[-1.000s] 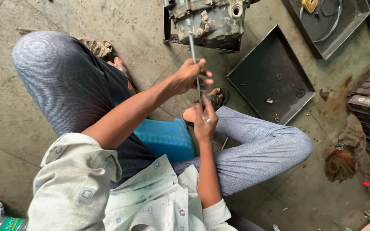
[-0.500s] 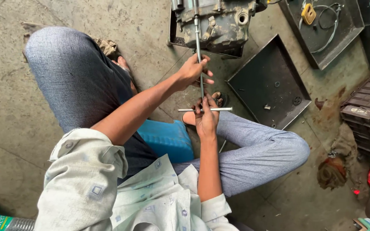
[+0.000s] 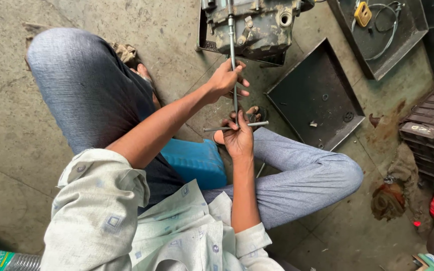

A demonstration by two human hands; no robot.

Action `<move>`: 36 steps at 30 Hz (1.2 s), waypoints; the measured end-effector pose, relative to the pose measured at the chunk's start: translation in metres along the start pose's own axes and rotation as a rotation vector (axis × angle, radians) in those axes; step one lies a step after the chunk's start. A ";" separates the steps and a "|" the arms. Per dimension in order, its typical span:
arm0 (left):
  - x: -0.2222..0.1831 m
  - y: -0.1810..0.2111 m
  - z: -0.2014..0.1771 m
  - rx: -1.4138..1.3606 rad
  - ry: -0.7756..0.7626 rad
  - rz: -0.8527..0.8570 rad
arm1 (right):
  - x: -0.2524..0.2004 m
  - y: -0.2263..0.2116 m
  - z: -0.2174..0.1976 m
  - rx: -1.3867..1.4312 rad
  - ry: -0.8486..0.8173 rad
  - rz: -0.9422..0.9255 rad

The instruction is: Using a T-handle socket wrench to loosen or tighten bolts on a motorcycle engine casing while seated on a stool.

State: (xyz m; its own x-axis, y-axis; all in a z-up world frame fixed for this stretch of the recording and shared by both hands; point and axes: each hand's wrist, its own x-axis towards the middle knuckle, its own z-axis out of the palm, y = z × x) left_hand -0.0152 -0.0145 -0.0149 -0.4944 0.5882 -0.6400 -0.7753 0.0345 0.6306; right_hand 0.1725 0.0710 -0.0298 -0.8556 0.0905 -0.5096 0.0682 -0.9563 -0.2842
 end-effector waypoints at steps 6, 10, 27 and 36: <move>0.016 -0.019 -0.002 -0.041 0.021 0.061 | 0.005 0.009 0.004 -0.098 0.035 -0.060; 0.048 -0.069 0.006 0.011 0.126 0.291 | 0.008 0.016 0.005 -0.719 0.040 -0.391; 0.007 -0.030 0.019 -0.249 -0.030 0.001 | -0.079 -0.009 0.052 -0.007 -0.139 -0.167; 0.008 -0.028 0.016 -0.360 -0.041 0.037 | -0.045 -0.002 0.026 -0.781 0.298 -0.390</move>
State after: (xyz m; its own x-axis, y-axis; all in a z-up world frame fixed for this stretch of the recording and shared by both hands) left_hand 0.0093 0.0020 -0.0307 -0.5143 0.6156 -0.5971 -0.8495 -0.2701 0.4532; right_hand 0.1978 0.0613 0.0150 -0.7306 0.5383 -0.4200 0.2226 -0.3937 -0.8919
